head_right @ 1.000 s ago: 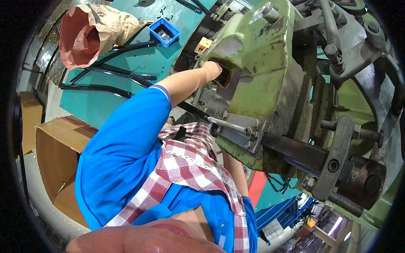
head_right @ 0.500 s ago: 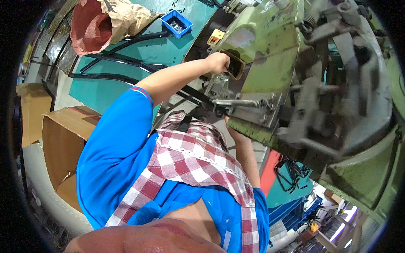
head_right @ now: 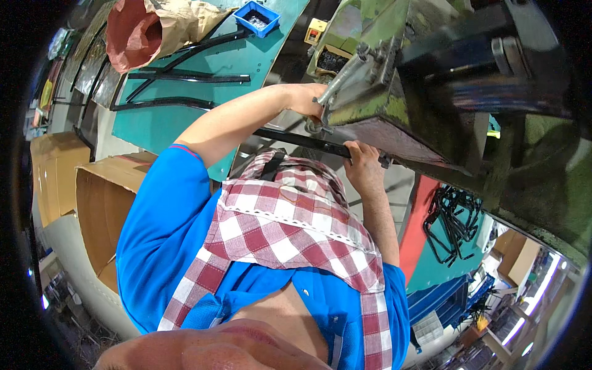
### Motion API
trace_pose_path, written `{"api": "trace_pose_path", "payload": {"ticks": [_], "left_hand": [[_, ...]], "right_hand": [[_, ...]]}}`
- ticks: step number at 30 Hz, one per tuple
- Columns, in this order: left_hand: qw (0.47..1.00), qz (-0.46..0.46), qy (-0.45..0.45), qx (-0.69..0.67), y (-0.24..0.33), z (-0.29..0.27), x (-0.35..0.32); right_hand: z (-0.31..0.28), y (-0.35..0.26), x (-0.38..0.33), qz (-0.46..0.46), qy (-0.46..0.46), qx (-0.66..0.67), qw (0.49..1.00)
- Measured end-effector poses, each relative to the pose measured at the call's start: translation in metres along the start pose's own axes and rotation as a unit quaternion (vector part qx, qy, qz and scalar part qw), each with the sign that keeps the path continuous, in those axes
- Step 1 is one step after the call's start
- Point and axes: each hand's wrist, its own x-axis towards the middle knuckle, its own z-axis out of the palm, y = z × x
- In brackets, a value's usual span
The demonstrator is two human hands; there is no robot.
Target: The person picks up black metal rods and inserts them into a green machine, then removes the assembled frame and places it on a table. This process is repeated multiple times.
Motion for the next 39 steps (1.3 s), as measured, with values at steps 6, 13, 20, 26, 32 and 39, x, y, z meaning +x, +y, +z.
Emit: {"api": "trace_pose_path", "payload": {"ticks": [6, 13, 20, 26, 32, 39], "left_hand": [[0.970, -0.014, 0.083, 0.229, -0.002, -0.010, -0.036], [0.961, -0.039, 0.080, 0.262, 0.001, -0.001, -0.073], [0.963, -0.088, 0.057, 0.249, 0.003, -0.009, -0.057], [0.977, -0.070, 0.060, 0.191, -0.004, -0.006, -0.059], [0.948, -0.020, 0.068, 0.309, 0.004, -0.001, -0.057], [0.896, 0.016, 0.120, 0.428, -0.031, 0.026, -0.048]], "right_hand": [[0.014, 0.000, 0.015, -0.009, -0.003, 0.004, 1.000], [0.027, -0.006, 0.060, -0.049, -0.035, 0.033, 0.998], [0.047, -0.009, 0.075, -0.026, 0.001, -0.030, 0.999], [0.052, -0.009, 0.076, -0.136, 0.083, -0.009, 0.987], [0.051, -0.006, 0.073, -0.074, 0.078, -0.007, 0.994], [0.080, 0.014, 0.059, 0.054, -0.080, -0.045, 0.994]]}}
